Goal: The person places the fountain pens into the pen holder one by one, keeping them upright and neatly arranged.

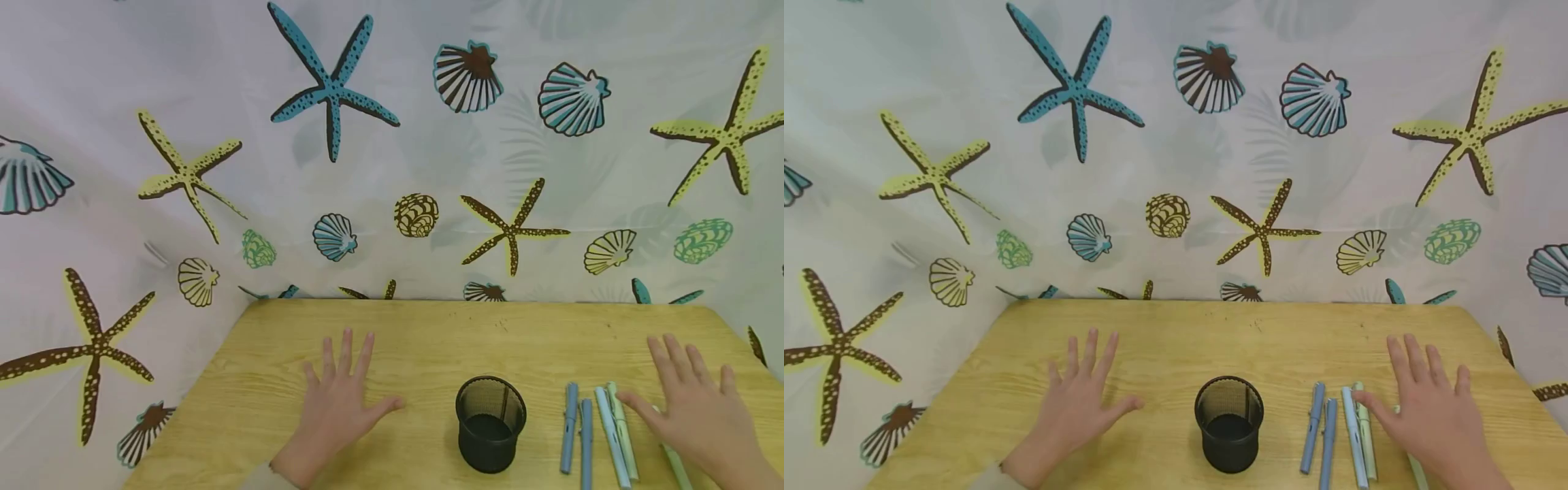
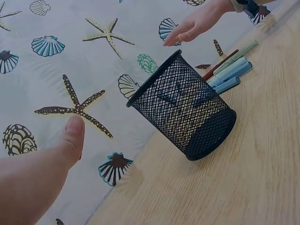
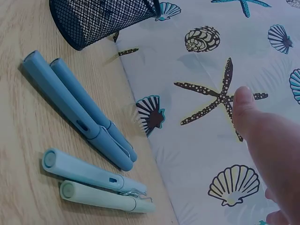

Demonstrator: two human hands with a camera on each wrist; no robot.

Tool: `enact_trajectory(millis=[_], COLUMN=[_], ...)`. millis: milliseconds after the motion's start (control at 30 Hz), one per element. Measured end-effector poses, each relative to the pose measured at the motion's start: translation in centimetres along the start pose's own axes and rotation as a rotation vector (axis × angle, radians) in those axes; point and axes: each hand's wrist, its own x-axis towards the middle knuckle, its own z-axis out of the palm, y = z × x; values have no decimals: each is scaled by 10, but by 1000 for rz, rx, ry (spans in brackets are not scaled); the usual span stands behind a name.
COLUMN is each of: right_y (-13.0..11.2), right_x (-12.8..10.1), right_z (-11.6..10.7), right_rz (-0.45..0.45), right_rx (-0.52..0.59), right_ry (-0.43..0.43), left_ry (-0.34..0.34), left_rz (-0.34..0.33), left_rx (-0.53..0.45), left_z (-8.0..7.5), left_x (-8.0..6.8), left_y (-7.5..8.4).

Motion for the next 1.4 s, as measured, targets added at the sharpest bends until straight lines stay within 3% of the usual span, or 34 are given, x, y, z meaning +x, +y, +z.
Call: enact_trajectory(millis=[167,400,633,867,1133,1400], right_y=[3,9,16,26,41,51], right_x=[1,-4,-2,-2,2,3], right_z=[-6,-12,-15,-10,-2,9], right_rz=[19,28,156,145,212,289], right_rx=[-1,-47,-6,16,98,197], right_ry=[26,150,33,120,-22,-76], left_ry=[-29,-68,-72,-33,0,-79], left_rz=[-22,-21,-10,18,53,93], left_rx=[-103,-234,-329,-434,-792,-1012], left_z=[-2,-3,0,2,6,14], left_x=[3,4,7,11,11,8], left_y=[6,17,30,47,62,77])
